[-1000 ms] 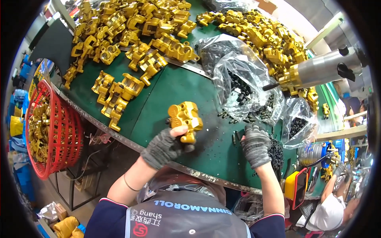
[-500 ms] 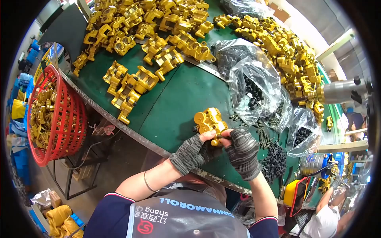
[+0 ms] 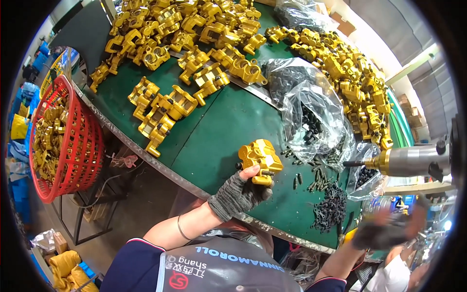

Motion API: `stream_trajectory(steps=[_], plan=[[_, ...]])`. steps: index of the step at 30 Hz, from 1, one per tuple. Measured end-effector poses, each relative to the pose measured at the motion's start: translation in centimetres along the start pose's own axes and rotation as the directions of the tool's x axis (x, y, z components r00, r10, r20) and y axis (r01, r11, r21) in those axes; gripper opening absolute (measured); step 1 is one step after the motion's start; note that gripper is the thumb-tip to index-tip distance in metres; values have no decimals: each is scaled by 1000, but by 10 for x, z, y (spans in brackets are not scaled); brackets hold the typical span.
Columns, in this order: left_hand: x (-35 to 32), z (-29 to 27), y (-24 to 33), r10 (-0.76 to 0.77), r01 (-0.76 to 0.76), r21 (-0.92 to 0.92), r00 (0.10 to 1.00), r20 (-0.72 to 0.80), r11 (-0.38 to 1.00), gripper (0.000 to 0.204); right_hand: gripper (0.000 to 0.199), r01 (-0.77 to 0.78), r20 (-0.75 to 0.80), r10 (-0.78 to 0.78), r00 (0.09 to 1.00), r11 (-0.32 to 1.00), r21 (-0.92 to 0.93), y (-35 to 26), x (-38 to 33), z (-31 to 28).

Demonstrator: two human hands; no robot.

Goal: Assembling and fastening screws onto gold-colored metal hardware components at a factory workstation.

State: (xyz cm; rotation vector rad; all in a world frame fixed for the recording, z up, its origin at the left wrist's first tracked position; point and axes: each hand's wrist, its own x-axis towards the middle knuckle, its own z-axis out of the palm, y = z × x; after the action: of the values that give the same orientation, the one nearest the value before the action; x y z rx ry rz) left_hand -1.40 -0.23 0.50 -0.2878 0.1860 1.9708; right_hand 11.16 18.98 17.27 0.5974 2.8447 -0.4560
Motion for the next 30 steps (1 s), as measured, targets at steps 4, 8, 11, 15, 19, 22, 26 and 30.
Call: stream_trajectory(steps=[4,8,11,15,19,22,26,30], plan=[[5,7,2,-17,18,-31,1000,16,999,36,69,768,-806,26,592,285,573,44,49,-32],[7,11,-1,33,-32,-69,999,18,997,36,61,653,-658,-71,750,-80,753,-15,81,-22],[5,11,1,50,-48,-94,999,22,994,36,53,545,-689,-236,685,-461,700,-45,87,-10],[1,6,1,36,-29,-151,998,41,988,36,54,540,-649,-253,718,-387,748,-78,91,13],[2,6,-5,6,14,-231,996,85,973,38,51,490,-663,-328,673,-474,732,-83,91,21],[2,8,-10,0,40,-312,992,125,949,39,53,492,-647,-326,689,-444,749,-78,90,26],[7,8,-5,-32,71,-271,989,146,960,45,57,508,-693,-381,612,-482,714,-71,95,21],[3,10,-3,-74,82,-317,997,37,945,39,60,584,-741,-465,485,-459,670,-58,92,-1]])
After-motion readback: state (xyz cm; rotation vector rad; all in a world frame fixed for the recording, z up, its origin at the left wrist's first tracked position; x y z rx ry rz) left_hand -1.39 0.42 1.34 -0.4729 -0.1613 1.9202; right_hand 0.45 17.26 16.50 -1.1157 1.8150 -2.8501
